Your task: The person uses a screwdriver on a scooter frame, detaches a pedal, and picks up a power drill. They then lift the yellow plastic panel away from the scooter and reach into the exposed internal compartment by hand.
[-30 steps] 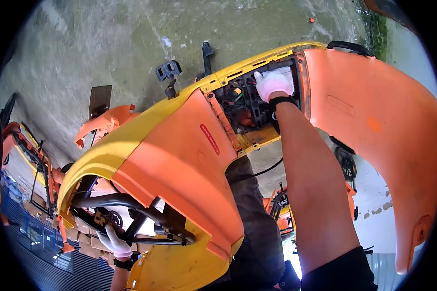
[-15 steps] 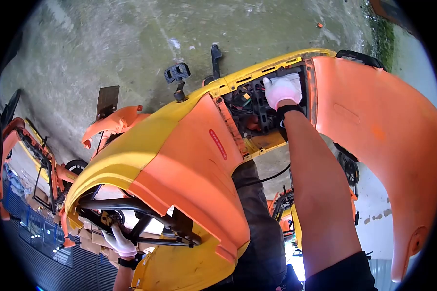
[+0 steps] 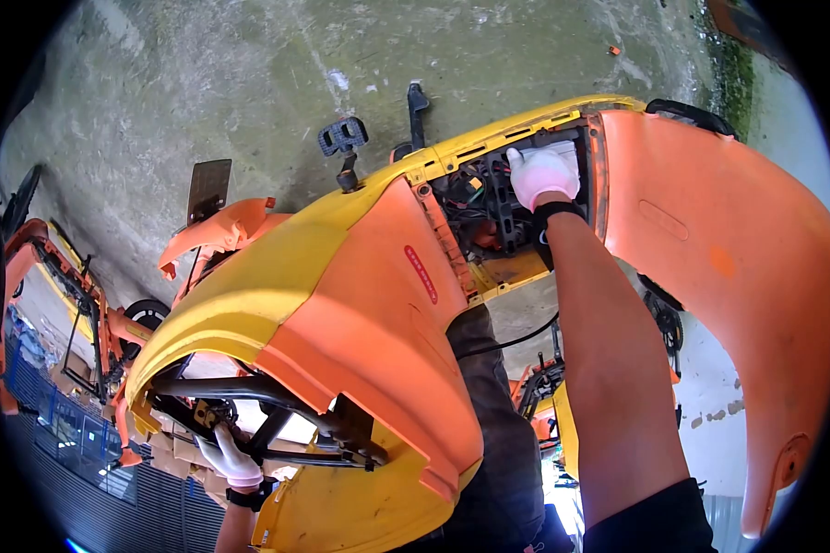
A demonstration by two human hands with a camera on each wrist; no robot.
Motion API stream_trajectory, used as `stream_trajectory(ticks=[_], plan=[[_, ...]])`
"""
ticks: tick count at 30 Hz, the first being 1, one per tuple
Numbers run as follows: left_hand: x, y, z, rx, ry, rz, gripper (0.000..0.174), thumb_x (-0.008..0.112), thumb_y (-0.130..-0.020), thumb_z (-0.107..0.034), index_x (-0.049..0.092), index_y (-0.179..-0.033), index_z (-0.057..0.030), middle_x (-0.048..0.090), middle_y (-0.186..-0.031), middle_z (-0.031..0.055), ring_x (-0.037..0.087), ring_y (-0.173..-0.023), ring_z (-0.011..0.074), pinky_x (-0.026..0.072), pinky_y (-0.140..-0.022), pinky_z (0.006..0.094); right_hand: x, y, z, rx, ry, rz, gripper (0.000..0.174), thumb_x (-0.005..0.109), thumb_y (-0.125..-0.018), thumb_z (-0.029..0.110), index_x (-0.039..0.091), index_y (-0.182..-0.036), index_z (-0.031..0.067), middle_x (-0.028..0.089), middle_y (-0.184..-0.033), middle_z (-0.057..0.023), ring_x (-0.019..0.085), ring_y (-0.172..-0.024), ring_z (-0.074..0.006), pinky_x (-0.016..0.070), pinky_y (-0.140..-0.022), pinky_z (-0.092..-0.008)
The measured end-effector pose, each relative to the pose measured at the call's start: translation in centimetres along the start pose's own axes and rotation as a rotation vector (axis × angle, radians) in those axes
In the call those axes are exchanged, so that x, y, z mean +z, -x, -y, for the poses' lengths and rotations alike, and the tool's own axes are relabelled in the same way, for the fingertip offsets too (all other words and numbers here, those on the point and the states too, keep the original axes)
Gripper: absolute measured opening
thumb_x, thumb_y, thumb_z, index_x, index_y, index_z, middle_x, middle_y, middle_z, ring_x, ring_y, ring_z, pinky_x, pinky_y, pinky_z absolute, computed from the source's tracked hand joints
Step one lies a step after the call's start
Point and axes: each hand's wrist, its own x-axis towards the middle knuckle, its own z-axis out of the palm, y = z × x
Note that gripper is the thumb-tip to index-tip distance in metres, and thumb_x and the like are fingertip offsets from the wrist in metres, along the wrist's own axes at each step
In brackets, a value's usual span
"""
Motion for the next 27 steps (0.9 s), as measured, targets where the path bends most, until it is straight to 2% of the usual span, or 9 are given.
stream_trajectory(ticks=[1, 8, 11, 13, 23, 27], plan=[[0.1, 0.0, -0.1, -0.021, -0.008, -0.004, 0.045, 0.052, -0.091, -0.027, 0.043, -0.122, 0.004, 0.051, -0.08, 0.0022, 0.043, -0.056, 0.0061, 0.0314, -0.046, 0.0188, -0.1, 0.1, 0.0, 0.013, -0.007, 0.005, 0.065, 0.04, -0.093, 0.058, 0.069, -0.096, -0.0004, 0.067, -0.1, -0.0231, 0.063, -0.098, -0.0368, 0.0485, -0.088, -0.0453], [0.2, -0.1, -0.2, 0.028, -0.02, -0.011, 0.042, 0.052, -0.091, -0.026, 0.044, -0.12, 0.0028, 0.051, -0.078, 0.0015, 0.043, -0.054, 0.0061, 0.0322, -0.045, 0.0189, -0.7, 0.6, 0.3, 0.02, -0.02, 0.007, 0.064, 0.042, -0.092, 0.058, 0.069, -0.097, 0.0, 0.066, -0.102, -0.023, 0.063, -0.099, -0.0366, 0.0486, -0.088, -0.0447], [-0.1, -0.1, 0.3, -0.003, -0.013, 0.012, 0.041, 0.052, -0.091, -0.025, 0.044, -0.12, 0.0025, 0.051, -0.079, 0.0017, 0.044, -0.055, 0.0059, 0.0338, -0.045, 0.0186, -0.7, 0.6, 0.4, 0.017, -0.014, 0.009, 0.064, 0.042, -0.092, 0.058, 0.069, -0.097, -0.0004, 0.067, -0.101, -0.0232, 0.063, -0.099, -0.0366, 0.0486, -0.088, -0.0447], [-0.2, -0.1, 0.6, 0.005, 0.01, -0.011, 0.043, 0.052, -0.091, -0.022, 0.043, -0.125, 0.0017, 0.054, -0.075, 0.0018, 0.045, -0.049, 0.0062, 0.0382, -0.044, 0.0178, -0.4, 0.5, 0.2, 0.003, -0.014, -0.007, 0.065, 0.041, -0.092, 0.058, 0.069, -0.096, -0.0011, 0.067, -0.099, -0.0234, 0.063, -0.098, -0.0367, 0.0485, -0.087, -0.0449], [-0.3, -0.1, 0.6, 0.005, 0.017, 0.002, 0.042, 0.052, -0.091, -0.022, 0.043, -0.124, 0.0019, 0.054, -0.078, 0.0025, 0.047, -0.051, 0.0058, 0.0396, -0.045, 0.0176, -0.3, 0.4, 0.1, -0.003, -0.005, 0.002, 0.067, 0.039, -0.093, 0.058, 0.07, -0.094, -0.0015, 0.067, -0.097, -0.0236, 0.064, -0.096, -0.0366, 0.0488, -0.086, -0.0439], [0.1, 0.0, -0.1, 0.008, 0.009, 0.008, 0.041, 0.052, -0.091, -0.025, 0.043, -0.121, 0.0016, 0.053, -0.081, 0.0027, 0.046, -0.054, 0.006, 0.0383, -0.046, 0.0179, 0.3, 0.1, -0.2, -0.017, 0.016, -0.053, 0.068, 0.038, -0.093, 0.059, 0.07, -0.094, -0.0014, 0.067, -0.097, -0.0235, 0.064, -0.096, -0.0366, 0.0488, -0.086, -0.044]])
